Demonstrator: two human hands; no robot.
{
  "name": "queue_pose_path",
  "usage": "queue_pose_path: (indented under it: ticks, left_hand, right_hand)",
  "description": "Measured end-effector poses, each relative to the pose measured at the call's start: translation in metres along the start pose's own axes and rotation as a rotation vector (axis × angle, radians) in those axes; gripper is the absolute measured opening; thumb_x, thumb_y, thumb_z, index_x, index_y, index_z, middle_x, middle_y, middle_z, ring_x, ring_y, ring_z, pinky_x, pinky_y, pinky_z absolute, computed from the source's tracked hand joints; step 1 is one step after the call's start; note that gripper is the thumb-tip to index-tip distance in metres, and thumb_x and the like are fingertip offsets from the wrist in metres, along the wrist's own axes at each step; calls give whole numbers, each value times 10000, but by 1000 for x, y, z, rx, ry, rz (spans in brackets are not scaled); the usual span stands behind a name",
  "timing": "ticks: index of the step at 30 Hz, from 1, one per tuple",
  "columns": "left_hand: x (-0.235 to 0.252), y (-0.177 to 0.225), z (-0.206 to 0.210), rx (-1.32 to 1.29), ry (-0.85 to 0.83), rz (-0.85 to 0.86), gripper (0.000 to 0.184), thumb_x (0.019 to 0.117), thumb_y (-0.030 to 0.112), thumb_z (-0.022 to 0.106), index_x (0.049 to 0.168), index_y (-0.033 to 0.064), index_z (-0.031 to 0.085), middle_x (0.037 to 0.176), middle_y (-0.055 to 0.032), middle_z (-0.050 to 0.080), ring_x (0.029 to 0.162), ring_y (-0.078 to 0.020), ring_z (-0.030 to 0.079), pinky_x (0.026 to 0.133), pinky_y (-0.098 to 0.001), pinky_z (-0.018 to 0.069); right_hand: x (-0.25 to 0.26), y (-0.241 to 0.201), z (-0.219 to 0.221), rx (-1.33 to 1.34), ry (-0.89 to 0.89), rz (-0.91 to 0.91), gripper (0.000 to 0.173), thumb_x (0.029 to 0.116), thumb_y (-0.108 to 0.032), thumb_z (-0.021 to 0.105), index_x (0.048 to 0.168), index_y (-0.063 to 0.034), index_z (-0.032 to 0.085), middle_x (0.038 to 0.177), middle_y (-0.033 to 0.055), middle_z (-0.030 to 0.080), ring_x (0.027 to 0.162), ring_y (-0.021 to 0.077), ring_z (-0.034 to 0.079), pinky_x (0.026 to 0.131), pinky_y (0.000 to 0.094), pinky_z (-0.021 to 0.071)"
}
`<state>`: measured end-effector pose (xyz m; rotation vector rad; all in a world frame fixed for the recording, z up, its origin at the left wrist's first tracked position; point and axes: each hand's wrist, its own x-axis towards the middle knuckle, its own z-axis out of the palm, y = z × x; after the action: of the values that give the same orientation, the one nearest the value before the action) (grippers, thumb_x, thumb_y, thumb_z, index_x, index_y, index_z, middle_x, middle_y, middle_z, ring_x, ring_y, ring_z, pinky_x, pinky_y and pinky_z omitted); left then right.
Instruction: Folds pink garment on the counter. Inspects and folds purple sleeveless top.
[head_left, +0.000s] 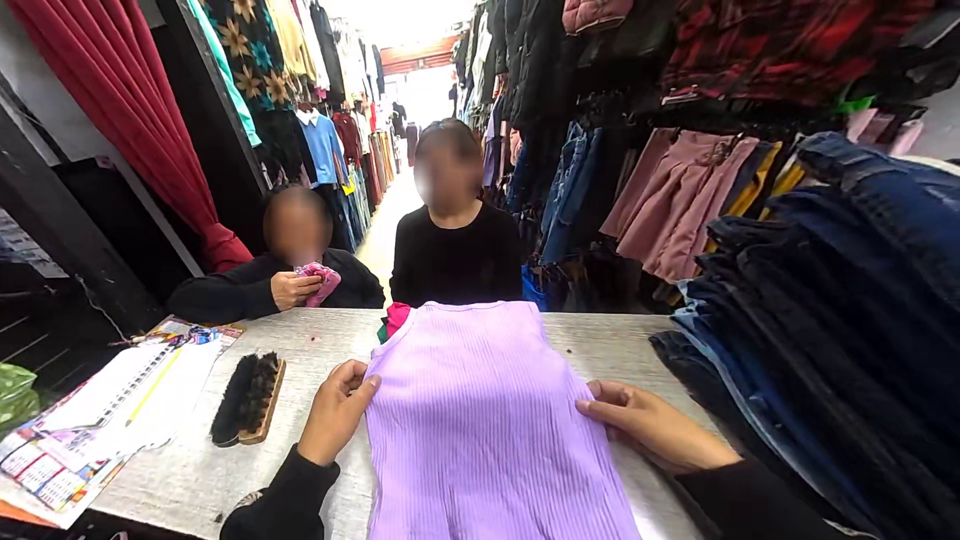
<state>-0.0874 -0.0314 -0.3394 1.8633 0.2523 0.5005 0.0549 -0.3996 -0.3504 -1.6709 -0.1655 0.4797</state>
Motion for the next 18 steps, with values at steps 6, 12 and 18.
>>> queue_pose_path:
  ticks: [6, 12, 18]
  left_hand:
    - [-15, 12, 3, -113, 79, 55, 200, 1048, 198, 460, 1129, 36, 545, 807, -30, 687, 731, -115, 691, 673, -304, 585]
    - [-13, 51, -12, -360, 71, 232, 298, 1002, 131, 574, 1296, 136, 623, 916, -55, 746, 755, -118, 725, 697, -285, 624]
    - [-5, 126, -50, -137, -84, 712, 538, 812, -1, 783, 1326, 80, 647, 1250, -16, 703, 1061, -134, 707, 927, -289, 609]
  right_hand:
    - [-7, 0, 0, -16, 199, -230, 150, 1035, -136, 498, 1157, -69, 555, 763, 43, 675, 624, 111, 668, 562, 278, 567]
    - [-21, -31, -12, 139, 144, -725, 526, 943, -89, 607, 1444, -231, 533, 925, -51, 761, 761, 43, 729, 687, 218, 622]
    - [-50, -89, -24, -230, 334, -1191, 462, 934, -156, 690, 1388, -197, 607, 1277, -89, 666, 1080, 11, 651, 945, 213, 551]
